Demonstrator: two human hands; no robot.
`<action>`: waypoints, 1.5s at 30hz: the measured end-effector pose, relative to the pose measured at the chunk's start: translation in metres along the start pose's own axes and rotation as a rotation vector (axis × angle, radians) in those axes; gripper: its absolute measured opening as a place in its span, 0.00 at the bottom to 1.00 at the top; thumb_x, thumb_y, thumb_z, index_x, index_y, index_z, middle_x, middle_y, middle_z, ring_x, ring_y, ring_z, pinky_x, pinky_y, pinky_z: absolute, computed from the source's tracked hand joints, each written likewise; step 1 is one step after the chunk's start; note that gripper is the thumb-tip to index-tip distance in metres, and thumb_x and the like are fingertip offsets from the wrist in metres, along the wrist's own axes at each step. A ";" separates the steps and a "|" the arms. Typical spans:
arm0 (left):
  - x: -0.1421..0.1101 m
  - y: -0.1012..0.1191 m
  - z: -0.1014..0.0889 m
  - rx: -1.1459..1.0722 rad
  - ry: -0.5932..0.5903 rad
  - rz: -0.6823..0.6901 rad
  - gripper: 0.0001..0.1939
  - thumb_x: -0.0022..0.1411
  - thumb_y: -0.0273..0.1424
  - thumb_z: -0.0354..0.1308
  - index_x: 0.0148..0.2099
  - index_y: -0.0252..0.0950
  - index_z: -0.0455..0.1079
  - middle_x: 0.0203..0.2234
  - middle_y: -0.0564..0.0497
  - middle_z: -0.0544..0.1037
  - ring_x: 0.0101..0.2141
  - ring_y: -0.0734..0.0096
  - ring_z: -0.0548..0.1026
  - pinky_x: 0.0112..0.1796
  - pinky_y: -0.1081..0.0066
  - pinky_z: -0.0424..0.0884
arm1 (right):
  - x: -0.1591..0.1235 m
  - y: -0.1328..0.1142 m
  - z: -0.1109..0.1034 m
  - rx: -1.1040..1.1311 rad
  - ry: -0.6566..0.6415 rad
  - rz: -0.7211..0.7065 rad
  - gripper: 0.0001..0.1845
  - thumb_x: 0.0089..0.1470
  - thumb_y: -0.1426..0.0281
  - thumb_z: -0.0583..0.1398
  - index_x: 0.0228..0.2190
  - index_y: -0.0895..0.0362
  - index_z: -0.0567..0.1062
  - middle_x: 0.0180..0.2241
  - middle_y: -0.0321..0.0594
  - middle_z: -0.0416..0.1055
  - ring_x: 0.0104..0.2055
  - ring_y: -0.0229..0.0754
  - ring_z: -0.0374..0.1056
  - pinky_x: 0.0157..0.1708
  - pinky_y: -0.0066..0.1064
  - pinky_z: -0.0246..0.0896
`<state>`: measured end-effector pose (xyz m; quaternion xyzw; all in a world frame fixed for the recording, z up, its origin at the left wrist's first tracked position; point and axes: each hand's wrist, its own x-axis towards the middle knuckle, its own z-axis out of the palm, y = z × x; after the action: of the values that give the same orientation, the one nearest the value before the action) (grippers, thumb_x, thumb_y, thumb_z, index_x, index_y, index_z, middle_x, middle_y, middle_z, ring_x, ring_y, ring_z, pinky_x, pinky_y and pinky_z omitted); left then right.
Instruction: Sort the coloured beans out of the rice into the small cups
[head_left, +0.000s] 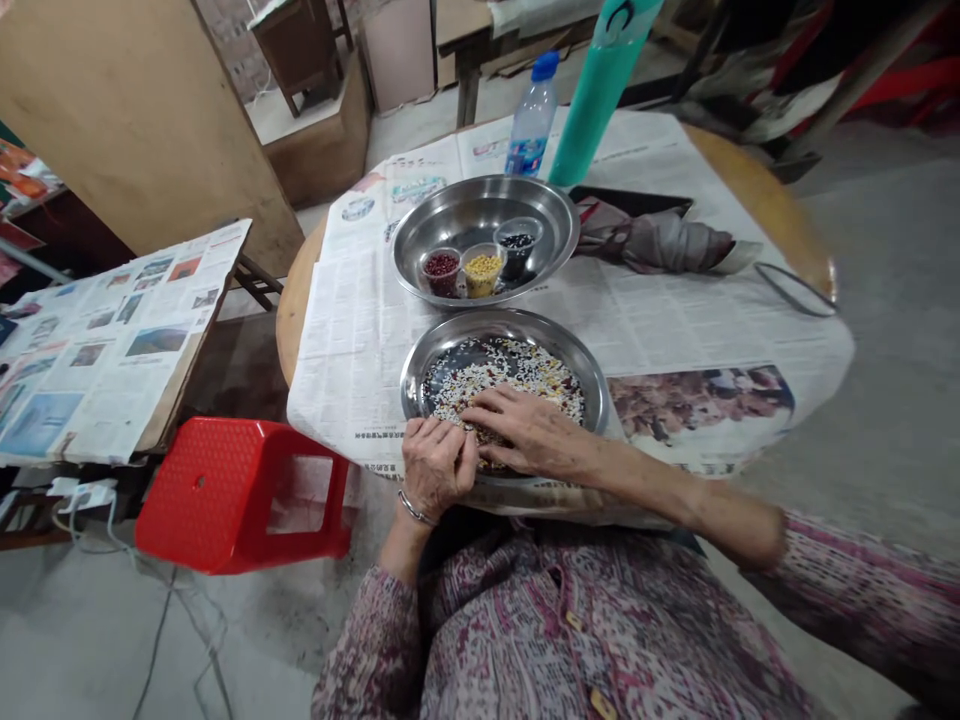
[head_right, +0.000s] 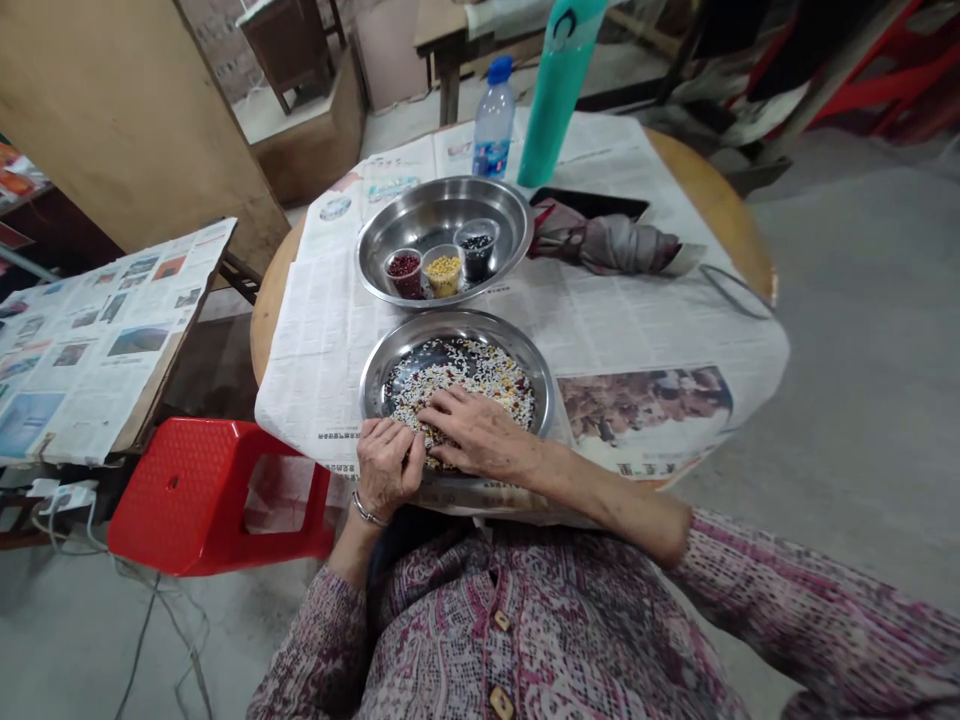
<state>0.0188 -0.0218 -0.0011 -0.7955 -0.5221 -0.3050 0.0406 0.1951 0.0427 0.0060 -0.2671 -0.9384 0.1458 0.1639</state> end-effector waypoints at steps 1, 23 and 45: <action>0.000 0.000 0.000 0.000 0.000 -0.001 0.16 0.68 0.28 0.51 0.25 0.38 0.62 0.21 0.52 0.71 0.28 0.69 0.68 0.36 0.63 0.59 | 0.001 0.000 0.002 0.011 0.000 -0.008 0.13 0.58 0.67 0.59 0.45 0.57 0.73 0.42 0.47 0.70 0.46 0.49 0.64 0.45 0.41 0.63; 0.023 0.010 -0.027 0.005 -0.377 -0.181 0.28 0.58 0.38 0.67 0.57 0.38 0.62 0.54 0.44 0.69 0.54 0.55 0.66 0.52 0.57 0.68 | -0.018 0.030 -0.032 -0.256 0.066 0.136 0.13 0.55 0.67 0.61 0.43 0.56 0.71 0.43 0.48 0.72 0.47 0.51 0.66 0.43 0.39 0.66; 0.056 -0.001 0.010 -0.237 -0.319 -0.420 0.17 0.55 0.15 0.54 0.46 0.34 0.71 0.39 0.46 0.80 0.43 0.62 0.78 0.50 0.63 0.73 | 0.004 0.023 0.017 0.134 0.283 0.233 0.16 0.57 0.76 0.53 0.45 0.58 0.74 0.44 0.48 0.77 0.46 0.48 0.73 0.49 0.41 0.69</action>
<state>0.0372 0.0276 0.0198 -0.7071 -0.6359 -0.2365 -0.1992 0.1954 0.0607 -0.0165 -0.3800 -0.8569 0.1869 0.2939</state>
